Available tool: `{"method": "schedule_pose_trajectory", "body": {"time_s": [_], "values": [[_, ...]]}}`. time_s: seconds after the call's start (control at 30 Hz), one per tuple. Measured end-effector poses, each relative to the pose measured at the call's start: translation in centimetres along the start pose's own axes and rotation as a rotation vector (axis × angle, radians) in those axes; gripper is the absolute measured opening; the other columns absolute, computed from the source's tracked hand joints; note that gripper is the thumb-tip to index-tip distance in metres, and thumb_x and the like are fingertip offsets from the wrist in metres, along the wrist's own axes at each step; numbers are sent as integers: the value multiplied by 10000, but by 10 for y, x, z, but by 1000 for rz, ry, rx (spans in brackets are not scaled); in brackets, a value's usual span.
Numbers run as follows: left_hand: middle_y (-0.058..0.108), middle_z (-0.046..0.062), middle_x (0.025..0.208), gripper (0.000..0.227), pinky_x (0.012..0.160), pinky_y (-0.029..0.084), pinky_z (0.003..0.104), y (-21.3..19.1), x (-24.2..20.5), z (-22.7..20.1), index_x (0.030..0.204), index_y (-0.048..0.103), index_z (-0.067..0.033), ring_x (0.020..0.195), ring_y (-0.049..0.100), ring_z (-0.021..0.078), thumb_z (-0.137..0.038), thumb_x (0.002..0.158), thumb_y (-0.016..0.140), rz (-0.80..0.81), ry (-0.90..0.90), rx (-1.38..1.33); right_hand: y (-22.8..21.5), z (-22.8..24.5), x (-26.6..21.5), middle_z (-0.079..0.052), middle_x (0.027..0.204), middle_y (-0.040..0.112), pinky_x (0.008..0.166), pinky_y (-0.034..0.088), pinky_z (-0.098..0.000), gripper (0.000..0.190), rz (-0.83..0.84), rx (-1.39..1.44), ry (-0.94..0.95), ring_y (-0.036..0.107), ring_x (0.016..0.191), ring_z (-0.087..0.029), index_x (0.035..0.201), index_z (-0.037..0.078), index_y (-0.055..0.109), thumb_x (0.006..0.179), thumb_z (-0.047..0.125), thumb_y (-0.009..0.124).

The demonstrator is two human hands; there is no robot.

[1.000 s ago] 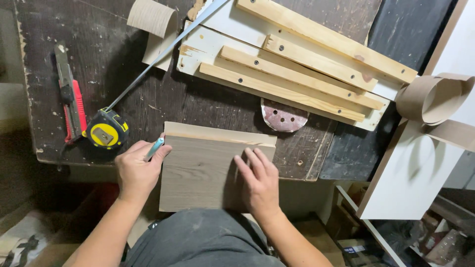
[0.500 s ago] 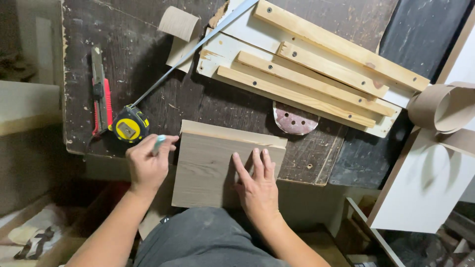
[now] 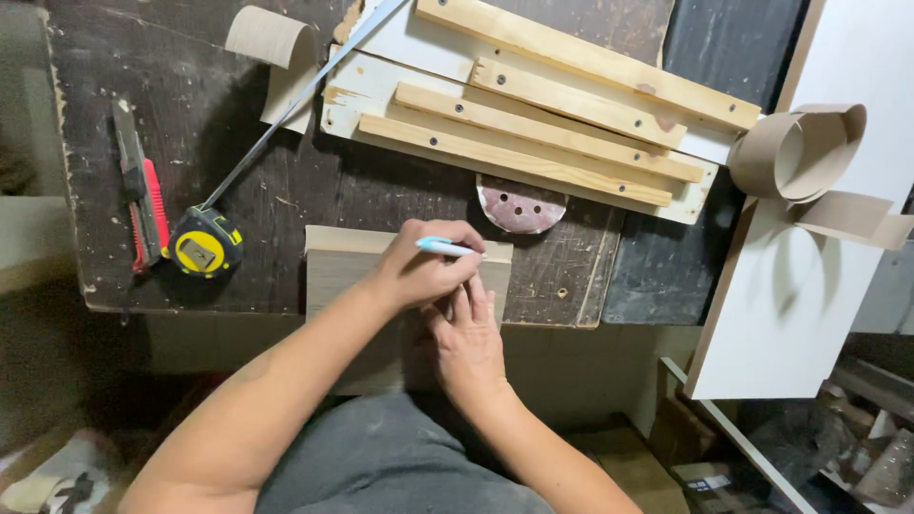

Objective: Measuring and marking a wooden board using a tape measure and a pencil

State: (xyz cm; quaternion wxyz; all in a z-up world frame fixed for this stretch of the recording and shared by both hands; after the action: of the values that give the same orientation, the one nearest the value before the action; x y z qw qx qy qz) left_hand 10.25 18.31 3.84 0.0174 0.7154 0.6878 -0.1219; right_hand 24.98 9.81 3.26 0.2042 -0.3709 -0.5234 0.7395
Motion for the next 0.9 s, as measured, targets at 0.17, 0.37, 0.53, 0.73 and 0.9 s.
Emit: {"method": "schedule_pose_trajectory", "body": {"time_s": [0.17,0.37,0.53,0.73,0.9], "values": [[751,130,766,151,726,564,472,35,24,28,899,747,-202,798,743,390,-324,811,761,79,-106,121,18,-1,-1,-189,1569,377,1231,320,-642,544,92,-62,32,268,1508,-520,1395,363,611,862,366,718],[744,143,755,157,721,561,483,50,33,33,894,751,-216,808,737,411,-341,800,754,160,-154,172,-7,1,3,-206,1547,409,1228,297,-667,512,86,-14,14,338,1439,-542,1357,336,649,850,301,711],[740,135,746,133,718,561,476,47,34,29,860,742,-227,802,734,404,-342,795,754,173,-173,186,-5,1,3,-199,1534,421,1228,310,-653,500,87,19,25,322,1447,-548,1351,340,652,858,281,707],[754,123,752,170,718,555,487,6,23,26,810,738,-226,820,740,393,-393,794,769,171,-243,265,-5,0,-1,-200,1570,356,1213,363,-623,480,66,17,12,201,1545,-535,1321,284,636,854,280,746],[762,128,782,180,741,549,518,-58,-3,33,783,738,-212,867,740,411,-389,759,754,111,-352,400,1,-1,-1,-208,1608,319,1188,397,-604,912,82,-33,16,233,1545,-489,1617,391,356,824,515,788]]}}
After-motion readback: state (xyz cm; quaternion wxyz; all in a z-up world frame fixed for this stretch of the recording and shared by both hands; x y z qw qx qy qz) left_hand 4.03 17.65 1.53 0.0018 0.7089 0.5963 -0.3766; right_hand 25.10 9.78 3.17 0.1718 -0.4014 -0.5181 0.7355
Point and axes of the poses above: each hand's wrist, its own x-axis towards the middle knuckle, its own y-axis out of the palm, z = x × y, the point moved 3 cm from there along x, towards the middle knuckle
